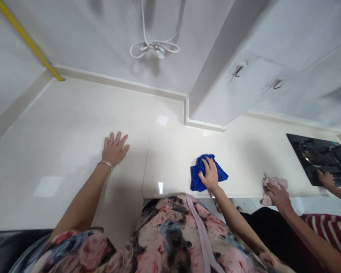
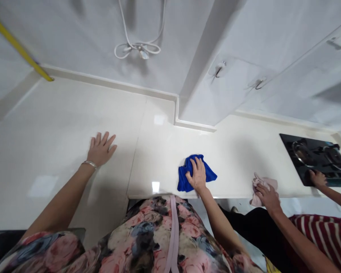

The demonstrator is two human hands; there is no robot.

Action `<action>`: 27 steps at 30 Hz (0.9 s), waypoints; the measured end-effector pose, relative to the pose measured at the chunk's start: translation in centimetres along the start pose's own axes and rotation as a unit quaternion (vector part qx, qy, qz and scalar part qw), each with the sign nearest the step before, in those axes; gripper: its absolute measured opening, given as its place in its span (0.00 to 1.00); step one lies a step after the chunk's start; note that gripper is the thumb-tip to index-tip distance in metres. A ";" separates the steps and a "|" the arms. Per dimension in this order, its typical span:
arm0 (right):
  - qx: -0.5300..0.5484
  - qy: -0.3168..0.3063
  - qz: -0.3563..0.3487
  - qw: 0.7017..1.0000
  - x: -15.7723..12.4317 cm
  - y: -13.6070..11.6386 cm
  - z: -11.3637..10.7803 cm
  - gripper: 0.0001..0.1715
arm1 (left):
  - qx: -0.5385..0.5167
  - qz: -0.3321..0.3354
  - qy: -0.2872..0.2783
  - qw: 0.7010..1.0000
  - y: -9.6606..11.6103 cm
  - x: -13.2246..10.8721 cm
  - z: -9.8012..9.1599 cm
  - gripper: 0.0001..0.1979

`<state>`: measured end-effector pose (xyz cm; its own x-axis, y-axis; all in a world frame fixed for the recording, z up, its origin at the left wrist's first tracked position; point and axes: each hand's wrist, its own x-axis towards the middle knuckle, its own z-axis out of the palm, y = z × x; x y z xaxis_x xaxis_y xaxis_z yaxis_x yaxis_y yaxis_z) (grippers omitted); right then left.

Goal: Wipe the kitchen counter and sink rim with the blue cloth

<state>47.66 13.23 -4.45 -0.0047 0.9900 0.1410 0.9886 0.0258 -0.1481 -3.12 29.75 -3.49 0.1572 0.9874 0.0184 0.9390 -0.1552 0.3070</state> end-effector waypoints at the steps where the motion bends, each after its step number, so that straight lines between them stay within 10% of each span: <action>1: -0.021 -0.005 0.020 1.000 0.8 -0.7 0.2 0.38 | 0.000 -0.010 0.009 1.000 -0.7 -1.5 -0.2 0.35; 11: -0.050 -0.033 0.046 0.997 11.1 -11.2 3.1 0.44 | -0.020 -0.068 0.054 0.996 -1.0 -6.1 -0.9 0.34; 19: 0.092 -0.111 -0.174 0.974 8.9 -23.0 4.1 0.49 | -0.029 -0.081 0.034 0.996 -1.2 -6.0 -1.2 0.33; 27: 0.216 -0.128 -0.239 0.938 6.2 -19.1 2.4 0.31 | -0.023 -0.081 0.053 0.995 -1.2 -6.1 -0.8 0.33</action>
<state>28.34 19.21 -3.11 -0.5220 0.8507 0.0616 0.7112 0.4741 -0.5190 -5.42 23.96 -3.22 -0.0301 0.9975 0.0642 0.9340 0.0052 0.3573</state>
